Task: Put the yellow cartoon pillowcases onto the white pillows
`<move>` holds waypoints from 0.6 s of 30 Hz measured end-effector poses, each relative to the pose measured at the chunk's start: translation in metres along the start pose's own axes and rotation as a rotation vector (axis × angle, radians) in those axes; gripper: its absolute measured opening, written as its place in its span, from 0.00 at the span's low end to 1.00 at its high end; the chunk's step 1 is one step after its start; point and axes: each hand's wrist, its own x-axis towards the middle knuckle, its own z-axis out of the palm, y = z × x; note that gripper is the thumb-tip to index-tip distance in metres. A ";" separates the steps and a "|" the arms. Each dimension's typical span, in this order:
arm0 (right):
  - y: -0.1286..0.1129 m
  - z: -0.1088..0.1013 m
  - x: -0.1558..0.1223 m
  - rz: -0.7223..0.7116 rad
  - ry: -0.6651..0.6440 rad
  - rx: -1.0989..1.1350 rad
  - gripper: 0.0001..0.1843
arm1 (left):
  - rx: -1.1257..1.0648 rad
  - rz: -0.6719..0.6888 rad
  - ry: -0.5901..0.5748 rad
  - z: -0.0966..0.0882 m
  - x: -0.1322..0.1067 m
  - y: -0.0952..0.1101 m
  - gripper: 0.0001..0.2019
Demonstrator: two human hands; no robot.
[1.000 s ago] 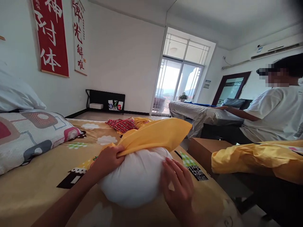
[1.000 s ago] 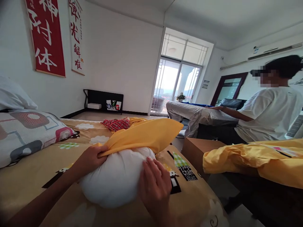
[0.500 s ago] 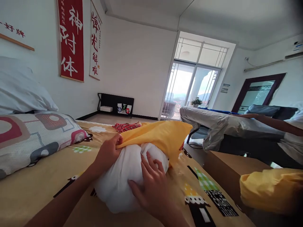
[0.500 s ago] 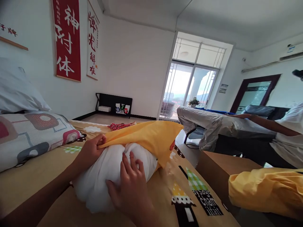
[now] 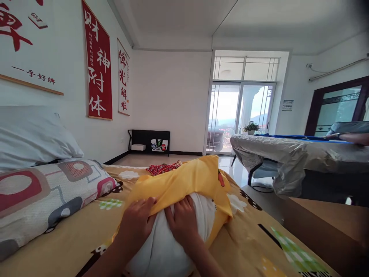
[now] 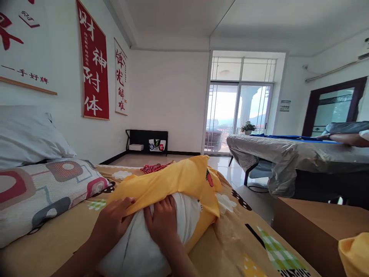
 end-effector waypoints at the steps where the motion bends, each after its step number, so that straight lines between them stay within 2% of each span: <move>1: 0.000 0.000 -0.008 -0.032 0.017 0.001 0.12 | 0.025 -0.012 -0.010 -0.002 -0.004 -0.003 0.10; 3: -0.001 -0.004 -0.028 -0.121 0.026 -0.035 0.15 | 0.071 -0.040 -0.058 -0.006 -0.007 -0.006 0.08; 6: -0.005 -0.009 -0.074 -0.182 0.026 -0.123 0.29 | 0.101 -0.091 -0.143 -0.012 -0.004 -0.001 0.09; 9: -0.015 -0.007 -0.123 -0.130 0.041 -0.113 0.34 | 0.096 -0.121 -0.152 -0.014 0.002 0.005 0.08; 11: -0.024 0.001 -0.144 -0.090 0.054 -0.080 0.34 | 0.086 -0.106 -0.124 -0.014 0.002 0.009 0.08; 14: -0.033 0.021 -0.142 -0.075 0.115 -0.032 0.33 | 0.071 -0.044 -0.044 -0.016 -0.003 0.022 0.09; 16: -0.035 0.037 -0.122 -0.040 0.150 0.019 0.30 | 0.068 0.004 0.050 -0.017 -0.008 0.037 0.10; 18: -0.035 0.049 -0.096 0.041 0.098 0.054 0.26 | 0.058 0.087 0.137 -0.015 -0.012 0.053 0.11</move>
